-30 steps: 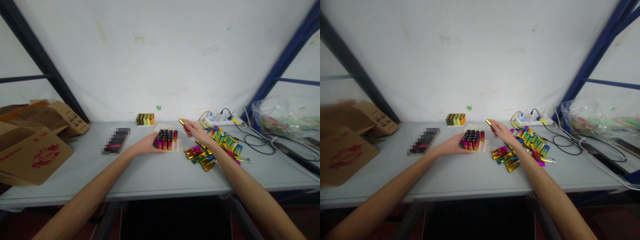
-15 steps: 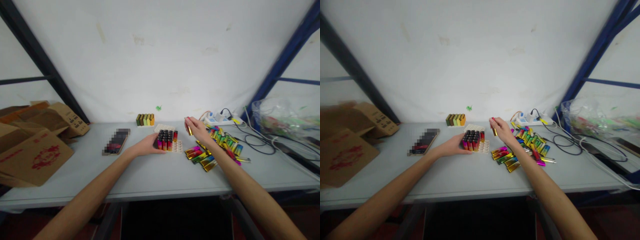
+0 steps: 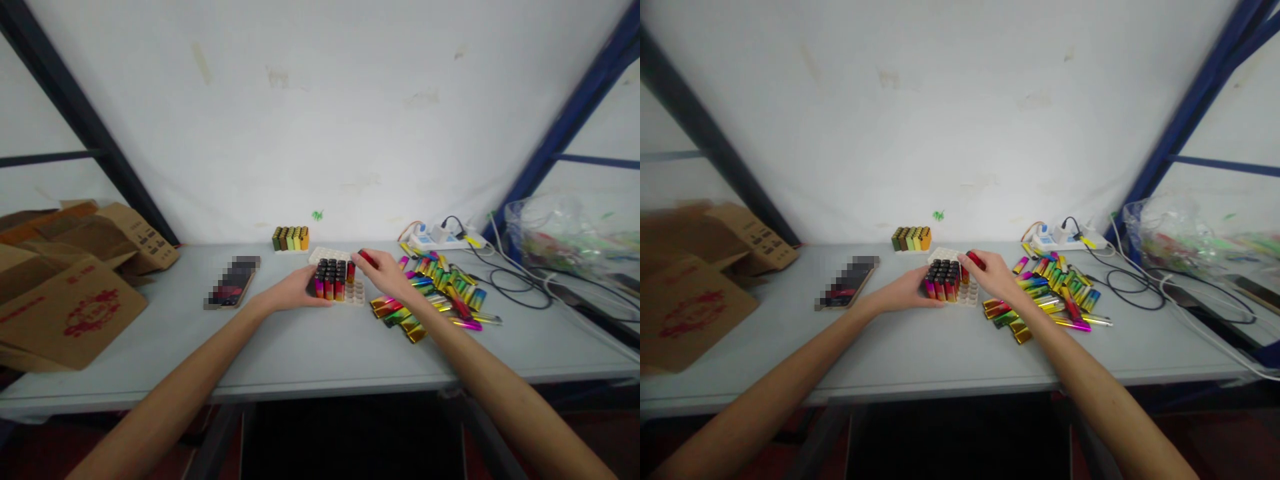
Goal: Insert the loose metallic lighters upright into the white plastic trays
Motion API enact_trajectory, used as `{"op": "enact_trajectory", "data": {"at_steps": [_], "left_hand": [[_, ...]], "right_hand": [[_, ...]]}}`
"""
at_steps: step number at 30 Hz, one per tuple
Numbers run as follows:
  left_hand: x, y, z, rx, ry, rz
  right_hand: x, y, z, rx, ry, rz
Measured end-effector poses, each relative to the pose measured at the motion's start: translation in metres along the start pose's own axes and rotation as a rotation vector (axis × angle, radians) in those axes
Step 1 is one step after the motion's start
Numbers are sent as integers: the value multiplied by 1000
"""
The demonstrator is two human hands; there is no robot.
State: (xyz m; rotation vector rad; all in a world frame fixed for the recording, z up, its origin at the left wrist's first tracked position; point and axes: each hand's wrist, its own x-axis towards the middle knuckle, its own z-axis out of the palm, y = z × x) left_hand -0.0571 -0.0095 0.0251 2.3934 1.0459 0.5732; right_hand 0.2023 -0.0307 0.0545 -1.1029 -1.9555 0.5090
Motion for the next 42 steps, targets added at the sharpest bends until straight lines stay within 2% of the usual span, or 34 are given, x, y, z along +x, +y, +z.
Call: {"op": "enact_trajectory", "data": {"at_steps": [7,14,18,23,27,31,38,42], "left_hand": [[1,-1,0,-6,-4,3],[0,-1,0,-2,-2,-15],[0,0,0,1,2,-14],[0,1,0,-3,-4,-6],[0,1,0,3,-11,-8],[0,1,0,7,-3,4],[0,3,0,12,-8,-20],[0,4,-1,20,-11,-24]], "right_hand": [[0,2,11,-71,62,87],[1,2,9,-78,30,69],[-1,2,6,-24,71,69],[0,5,1,-34,59,5],[2,5,-2,-177,121,-159],[4,7,-3,-277,36,-217],[4,21,-4,-267,-130,-285],[3,23,-4,-257,-150,-298]]}}
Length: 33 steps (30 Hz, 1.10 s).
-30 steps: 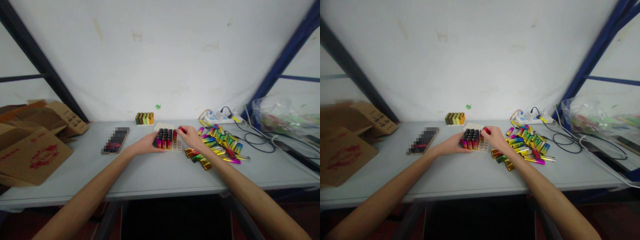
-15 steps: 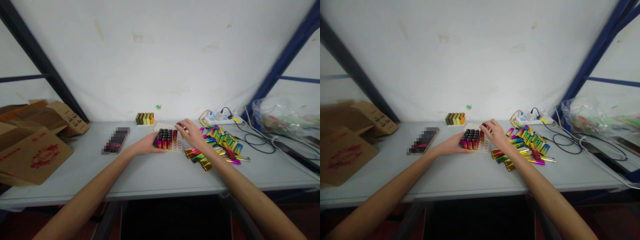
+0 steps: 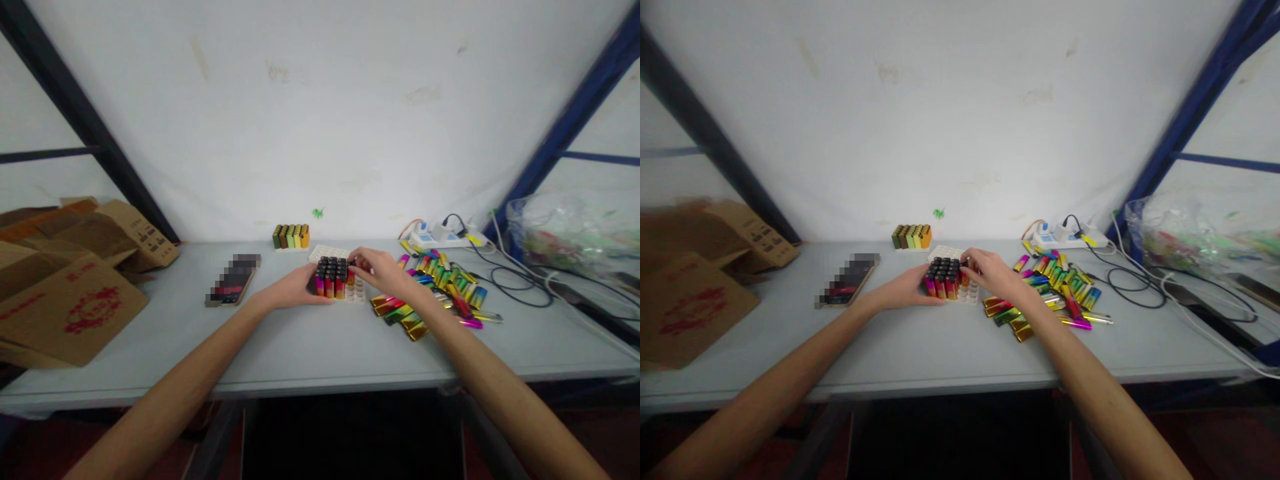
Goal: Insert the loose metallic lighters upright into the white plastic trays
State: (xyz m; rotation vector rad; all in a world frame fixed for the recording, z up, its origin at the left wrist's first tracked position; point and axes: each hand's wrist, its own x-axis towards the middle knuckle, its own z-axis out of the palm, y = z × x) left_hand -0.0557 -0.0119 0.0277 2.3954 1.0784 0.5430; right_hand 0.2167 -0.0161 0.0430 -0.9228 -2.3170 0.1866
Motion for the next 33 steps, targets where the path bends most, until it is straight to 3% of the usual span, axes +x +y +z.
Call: {"op": "enact_trajectory", "data": {"at_steps": [6,11,16,20,25,29,33], "left_hand": [[1,-2,1,-4,9,12],[1,-6,2,10,13,31],[2,-6,2,56,22,28],[3,-3,2,99,33,18],[3,-6,1,106,61,51],[4,-12,0,144,79,35],[6,-18,-2,156,82,25]], "right_hand": [[1,-3,-11,-31,40,58],[-3,29,-29,-322,139,247],[-22,78,-34,-569,-126,515],[-32,94,-31,-576,-265,707],[-23,93,-24,-508,-262,635],[-15,82,-15,-357,-141,477],[-11,71,-14,-30,4,475]]}}
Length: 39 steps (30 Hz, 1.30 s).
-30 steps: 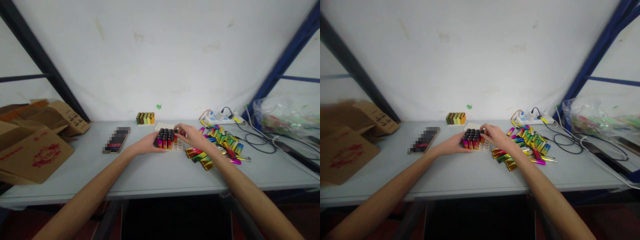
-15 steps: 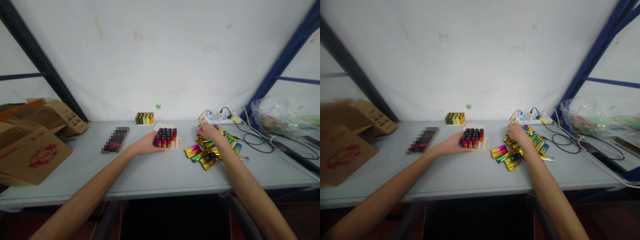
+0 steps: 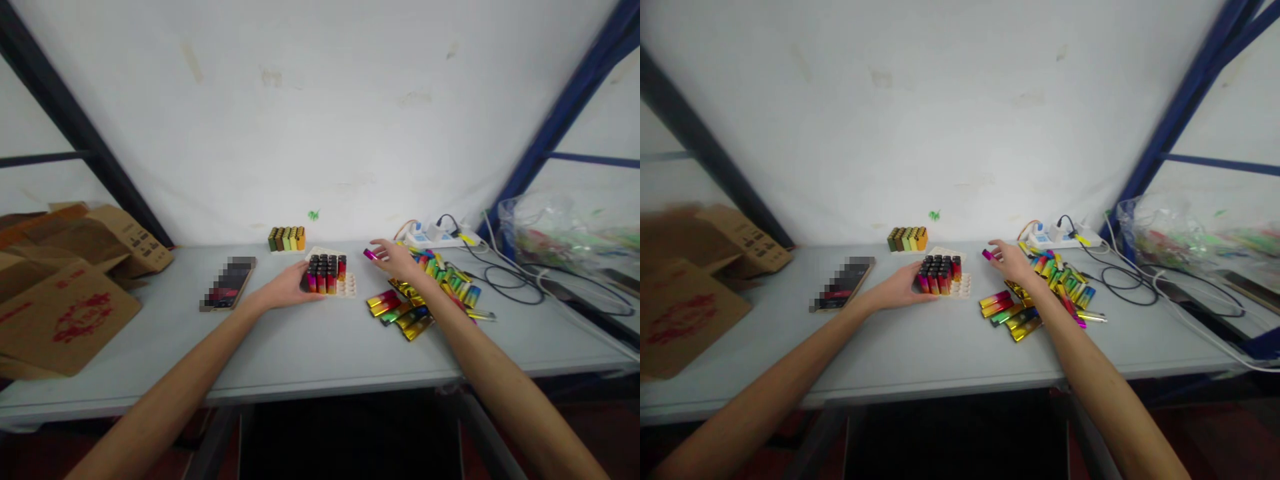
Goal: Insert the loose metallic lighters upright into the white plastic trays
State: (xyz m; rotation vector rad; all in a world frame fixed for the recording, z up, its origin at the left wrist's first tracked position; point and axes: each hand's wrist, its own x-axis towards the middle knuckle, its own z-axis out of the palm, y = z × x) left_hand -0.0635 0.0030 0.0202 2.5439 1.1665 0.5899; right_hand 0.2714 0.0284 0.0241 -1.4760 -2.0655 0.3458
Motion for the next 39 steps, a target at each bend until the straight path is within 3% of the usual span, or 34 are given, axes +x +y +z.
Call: {"op": "enact_trajectory", "data": {"at_steps": [3,8,15,23,27,34,39], "left_hand": [[0,-3,-2,-9,-9,-7],[0,-7,-5,-16,-14,-26],[0,-12,-4,-39,2,-12],[-1,-11,-4,-39,3,-25],[-1,-9,-4,-45,2,-34],[-2,-7,-5,-62,10,-25],[-2,-8,-6,-69,10,-29]], "right_hand": [[-2,-8,-3,192,-12,-63],[-10,-24,-7,360,-203,-115],[-12,-37,-2,584,-190,-111],[-11,-55,15,915,-176,48],[-10,-66,23,1116,-254,183],[-18,-81,23,1076,-171,299],[-19,-83,21,1027,-104,281]]}}
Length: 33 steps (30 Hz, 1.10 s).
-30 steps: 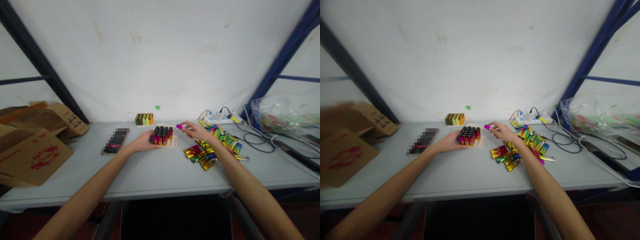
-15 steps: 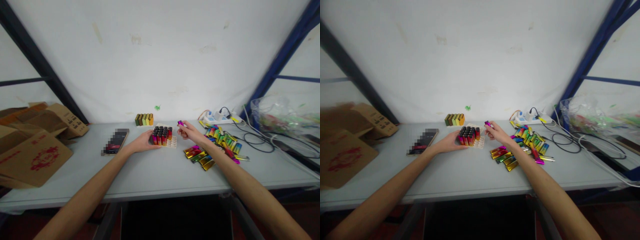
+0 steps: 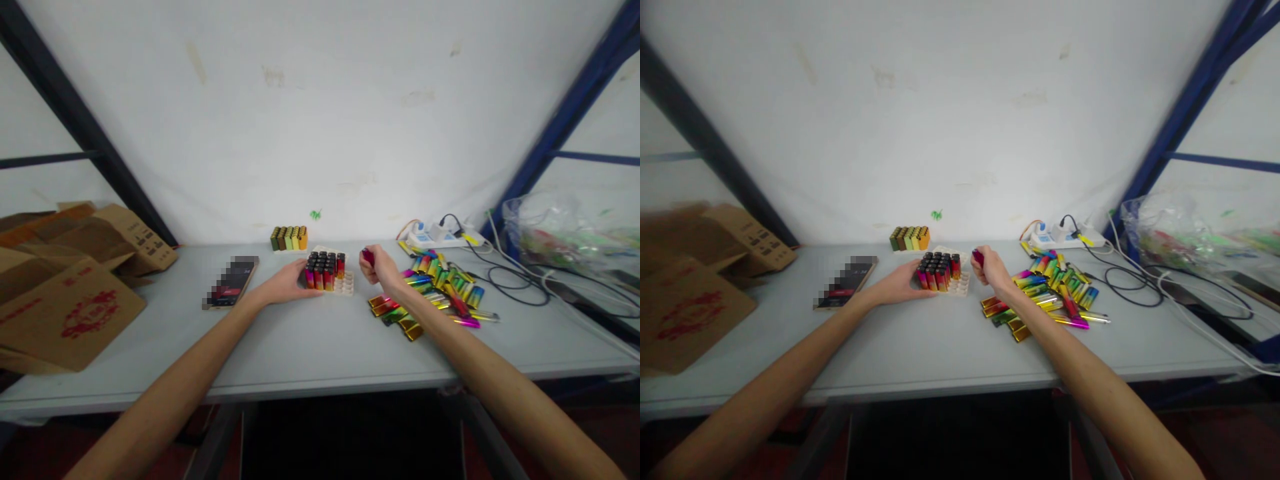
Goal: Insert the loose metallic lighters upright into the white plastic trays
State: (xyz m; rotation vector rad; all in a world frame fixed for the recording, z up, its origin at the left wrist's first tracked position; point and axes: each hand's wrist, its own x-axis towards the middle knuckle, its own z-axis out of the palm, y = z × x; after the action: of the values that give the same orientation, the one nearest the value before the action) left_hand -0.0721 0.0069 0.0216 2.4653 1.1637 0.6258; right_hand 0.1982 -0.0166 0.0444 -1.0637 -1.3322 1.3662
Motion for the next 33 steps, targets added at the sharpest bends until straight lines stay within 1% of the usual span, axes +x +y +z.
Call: {"op": "enact_trajectory", "data": {"at_steps": [3,6,9,12,15,17,19,21,23,28,33], "left_hand": [[0,-1,1,-5,5,-3],[1,-1,1,-4,5,-1],[1,-1,1,-9,5,10],[0,-1,1,-16,4,26],[0,-1,1,-15,2,24],[0,0,1,-14,1,16],[0,0,0,-16,-4,11],[0,0,0,-18,-12,9],[0,0,0,-19,-14,13],[0,0,0,-6,-14,8],[0,0,0,-4,-19,12]], "right_hand": [[2,-1,-1,30,-16,2],[5,1,-1,57,-77,-15],[5,5,1,-22,-122,-121],[3,8,2,-279,-96,-317],[1,8,1,-650,30,-537],[0,7,-1,-838,82,-605],[0,5,-3,-927,90,-604],[-1,5,-4,-946,81,-585],[-1,5,-4,-929,56,-573],[0,10,-3,-845,-79,-533],[0,12,-2,-824,-112,-559]]}}
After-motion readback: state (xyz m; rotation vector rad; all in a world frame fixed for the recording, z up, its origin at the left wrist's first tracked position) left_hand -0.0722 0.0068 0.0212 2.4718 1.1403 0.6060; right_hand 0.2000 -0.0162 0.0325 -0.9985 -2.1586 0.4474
